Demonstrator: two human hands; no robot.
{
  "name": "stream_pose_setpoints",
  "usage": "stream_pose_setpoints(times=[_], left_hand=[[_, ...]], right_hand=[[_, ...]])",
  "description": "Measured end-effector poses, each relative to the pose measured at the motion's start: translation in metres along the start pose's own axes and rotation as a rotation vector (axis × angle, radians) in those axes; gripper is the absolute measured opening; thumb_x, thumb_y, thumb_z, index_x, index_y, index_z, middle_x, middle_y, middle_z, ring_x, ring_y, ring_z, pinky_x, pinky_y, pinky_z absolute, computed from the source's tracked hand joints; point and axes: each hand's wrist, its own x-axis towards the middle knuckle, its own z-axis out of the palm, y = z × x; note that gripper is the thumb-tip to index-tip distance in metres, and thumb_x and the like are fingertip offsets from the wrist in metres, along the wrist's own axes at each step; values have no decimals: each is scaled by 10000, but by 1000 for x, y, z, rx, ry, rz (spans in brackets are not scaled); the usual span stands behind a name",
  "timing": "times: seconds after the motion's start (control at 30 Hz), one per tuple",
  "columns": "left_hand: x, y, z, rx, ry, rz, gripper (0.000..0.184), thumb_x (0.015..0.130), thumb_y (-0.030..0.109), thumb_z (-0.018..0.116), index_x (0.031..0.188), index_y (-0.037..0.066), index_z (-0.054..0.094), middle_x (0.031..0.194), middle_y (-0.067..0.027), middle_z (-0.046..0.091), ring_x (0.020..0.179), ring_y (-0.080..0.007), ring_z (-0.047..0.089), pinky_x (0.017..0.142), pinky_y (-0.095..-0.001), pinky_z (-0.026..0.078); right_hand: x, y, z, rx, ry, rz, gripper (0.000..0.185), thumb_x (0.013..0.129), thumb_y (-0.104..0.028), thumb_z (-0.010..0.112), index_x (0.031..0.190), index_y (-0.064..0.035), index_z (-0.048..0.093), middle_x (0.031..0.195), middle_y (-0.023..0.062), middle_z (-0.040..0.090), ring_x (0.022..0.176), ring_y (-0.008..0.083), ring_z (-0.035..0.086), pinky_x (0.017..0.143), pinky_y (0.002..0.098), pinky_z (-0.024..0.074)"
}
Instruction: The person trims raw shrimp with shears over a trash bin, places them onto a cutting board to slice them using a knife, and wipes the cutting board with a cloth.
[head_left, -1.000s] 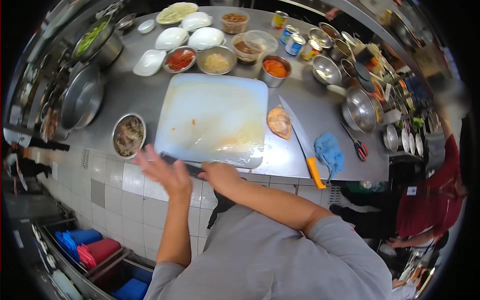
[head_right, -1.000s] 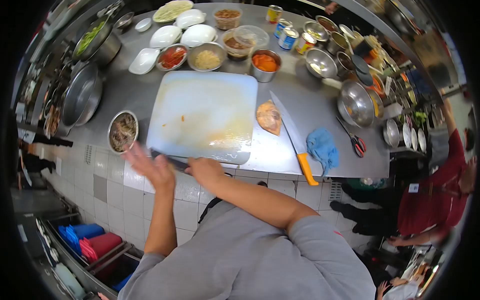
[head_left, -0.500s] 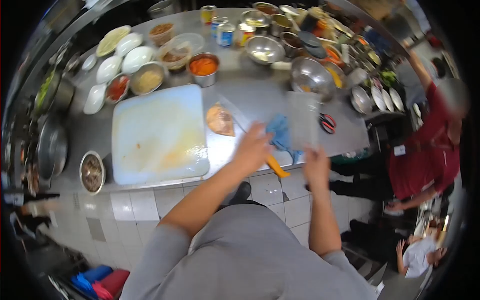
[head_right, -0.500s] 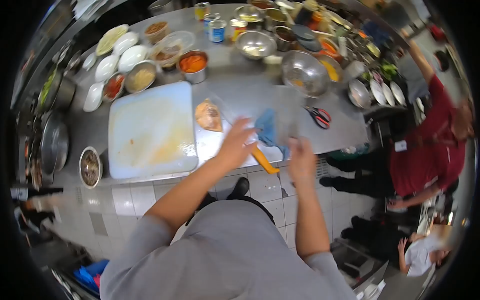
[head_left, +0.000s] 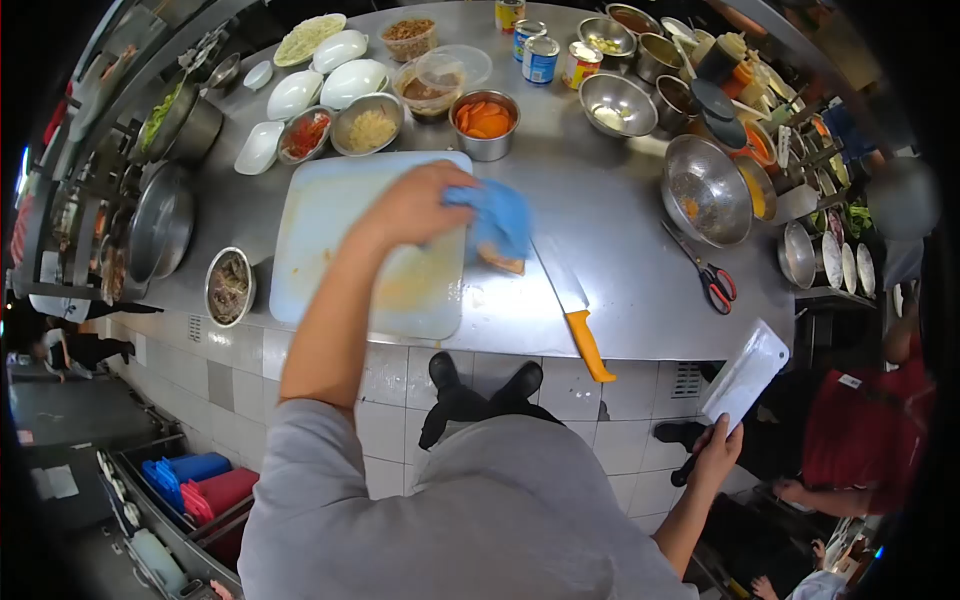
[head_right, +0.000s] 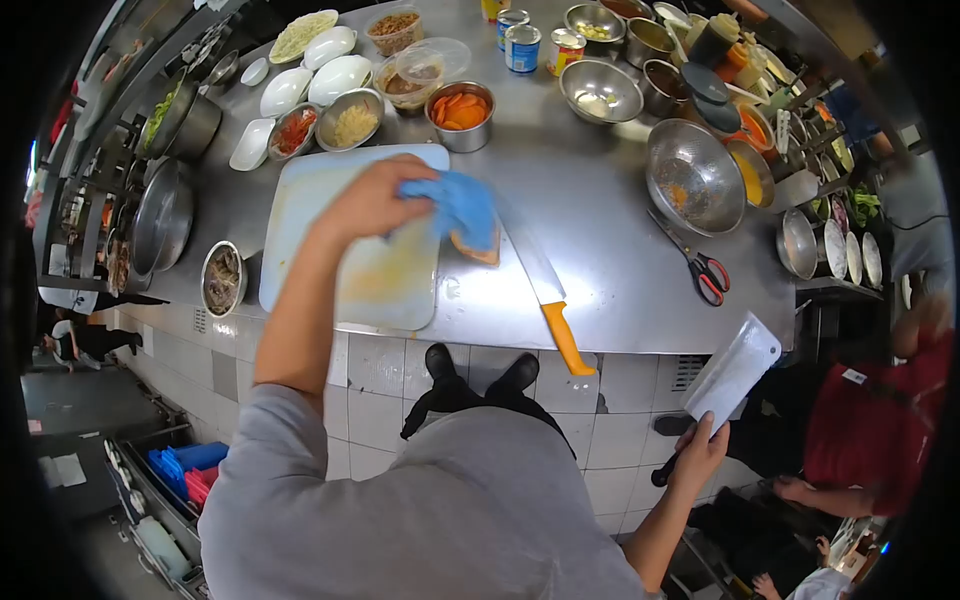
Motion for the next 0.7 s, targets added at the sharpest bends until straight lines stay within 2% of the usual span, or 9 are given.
stream_pose_setpoints(times=[0.13,0.17,0.3,0.4,0.47,0.57,0.63,0.67,0.7], left_hand=[[-46,-157,19,344,94,25,429,769,161,808,1192,93,782,1311,-156,698,1207,-368,630,1100,-447,483],[-62,-173,26,493,178,119,426,754,140,803,1180,113,789,1332,-147,692,1247,-363,605,1134,-460,453],[-176,-167,35,378,-10,272,484,662,-29,752,1123,120,774,1290,-127,695,1247,-351,605,1147,-514,424],[-214,-136,-10,341,-265,148,465,700,-42,750,1133,125,770,1241,-124,711,1224,-330,630,1124,-477,455],[-214,-133,-47,-22,-385,-182,401,784,-26,738,1162,107,752,1199,-94,728,1184,-259,657,1077,-405,494],[-162,-153,-129,-18,-279,-401,357,882,41,710,1239,64,706,1172,-34,723,1119,-159,643,1015,-341,515],[-114,-129,-171,163,-242,-481,485,874,242,758,1315,53,684,1219,-102,733,1146,-207,663,1015,-366,514],[-92,-167,-176,266,-217,-421,594,876,382,764,1374,73,669,1310,-146,707,1208,-248,654,1051,-390,498],[-75,-205,-167,287,-109,-321,629,845,432,794,1367,97,694,1295,-190,710,1144,-288,689,1028,-387,524]], right_hand=[[16,-20,33,-31,-130,2,224,1107,-285,573,1035,-74,582,701,-28,504,513,51,452,443,215,337],[15,-24,40,-27,-133,-3,224,1107,-285,573,1035,-74,582,701,-28,504,513,51,452,443,215,337],[-3,-38,69,68,-205,-86,220,1104,-285,588,1046,-74,590,718,-29,515,508,52,455,445,211,364],[-40,-46,94,122,-216,-99,212,1104,-265,588,1073,-56,597,704,-21,517,508,54,464,448,218,373],[-60,-46,103,114,-230,-114,212,1106,-262,585,1076,-53,598,695,-19,514,505,55,464,448,219,372],[-89,-51,115,99,-241,-137,210,1110,-251,575,1072,-46,598,675,-19,505,493,54,460,448,223,367],[-108,-55,122,74,-262,-96,205,1111,-244,570,1049,-49,590,676,-22,507,489,53,453,447,224,362],[-115,-54,125,62,-261,-97,205,1111,-244,570,1049,-49,590,676,-22,507,489,53,453,447,224,362],[-119,-50,128,22,-269,-101,202,1110,-240,569,1042,-51,587,676,-22,509,491,54,456,448,224,366]])
